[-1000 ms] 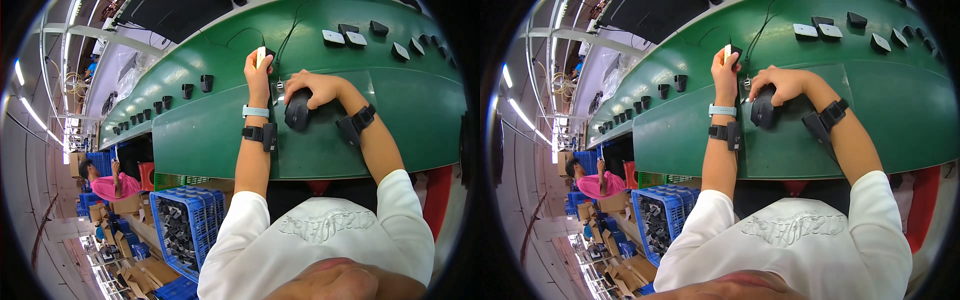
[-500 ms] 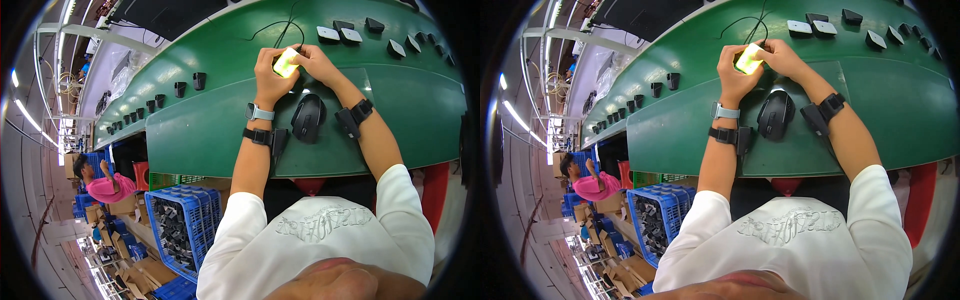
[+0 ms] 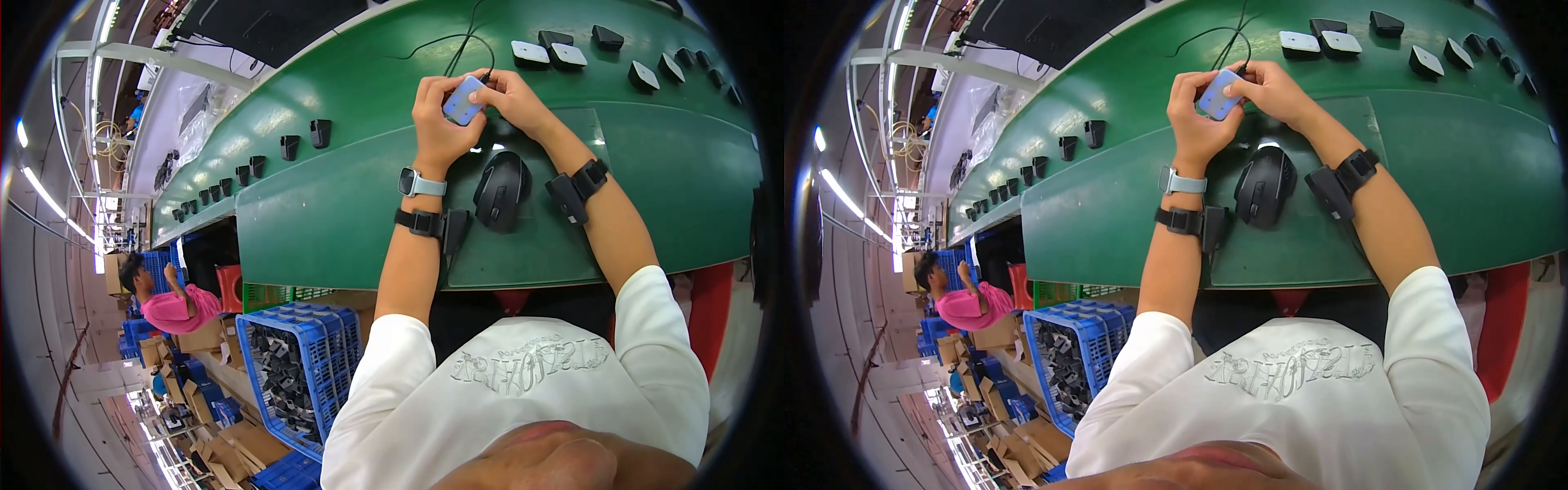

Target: The person tests computer mice and charging docks by plugging each dock into a cable, placing a mouse onto it, and observing the light colors. After each test, they disconnect the cable and place the items back on the workbench before repeating the process.

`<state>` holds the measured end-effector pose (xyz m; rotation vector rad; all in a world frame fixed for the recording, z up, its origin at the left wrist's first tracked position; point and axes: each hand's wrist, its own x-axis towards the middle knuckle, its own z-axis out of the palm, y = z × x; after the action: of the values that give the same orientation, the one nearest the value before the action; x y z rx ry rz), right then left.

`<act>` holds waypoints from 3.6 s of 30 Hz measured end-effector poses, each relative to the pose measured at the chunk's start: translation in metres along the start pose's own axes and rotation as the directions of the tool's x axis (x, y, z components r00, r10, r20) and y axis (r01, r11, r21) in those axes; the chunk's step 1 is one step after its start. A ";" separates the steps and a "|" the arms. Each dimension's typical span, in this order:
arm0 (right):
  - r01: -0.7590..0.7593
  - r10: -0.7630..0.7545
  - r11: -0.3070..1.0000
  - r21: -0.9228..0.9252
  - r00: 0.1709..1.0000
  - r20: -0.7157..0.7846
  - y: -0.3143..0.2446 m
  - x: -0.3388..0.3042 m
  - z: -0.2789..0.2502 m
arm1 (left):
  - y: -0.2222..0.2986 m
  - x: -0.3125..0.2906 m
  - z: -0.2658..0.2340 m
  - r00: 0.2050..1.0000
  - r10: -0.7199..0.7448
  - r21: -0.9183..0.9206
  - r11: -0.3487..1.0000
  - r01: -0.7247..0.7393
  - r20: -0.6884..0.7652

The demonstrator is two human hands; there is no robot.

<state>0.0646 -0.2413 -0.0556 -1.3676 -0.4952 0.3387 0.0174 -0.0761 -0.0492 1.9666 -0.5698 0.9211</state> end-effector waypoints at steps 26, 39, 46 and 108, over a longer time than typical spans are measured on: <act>-0.069 0.095 0.992 0.110 0.962 -0.254 0.023 0.012 -0.010 | -0.005 0.001 0.000 0.999 -0.044 0.006 0.999 0.044 0.015; 0.126 -0.176 0.959 -0.254 0.966 -0.187 0.023 0.013 -0.003 | -0.082 -0.010 -0.062 0.557 -0.630 0.509 0.281 0.813 -0.542; 0.397 -0.125 0.861 0.317 0.771 -0.625 0.003 0.012 -0.017 | -0.067 0.043 0.041 0.926 -0.175 0.474 0.880 -0.004 0.333; 0.210 0.000 0.781 -0.587 0.941 0.338 -0.085 -0.100 0.020 | -0.034 -0.001 -0.016 0.771 -0.587 -0.832 0.278 0.481 0.249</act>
<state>-0.0353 -0.2901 0.0162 -1.9262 -1.0213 0.3189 0.0336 -0.0450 -0.0615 0.9819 -0.1669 0.1622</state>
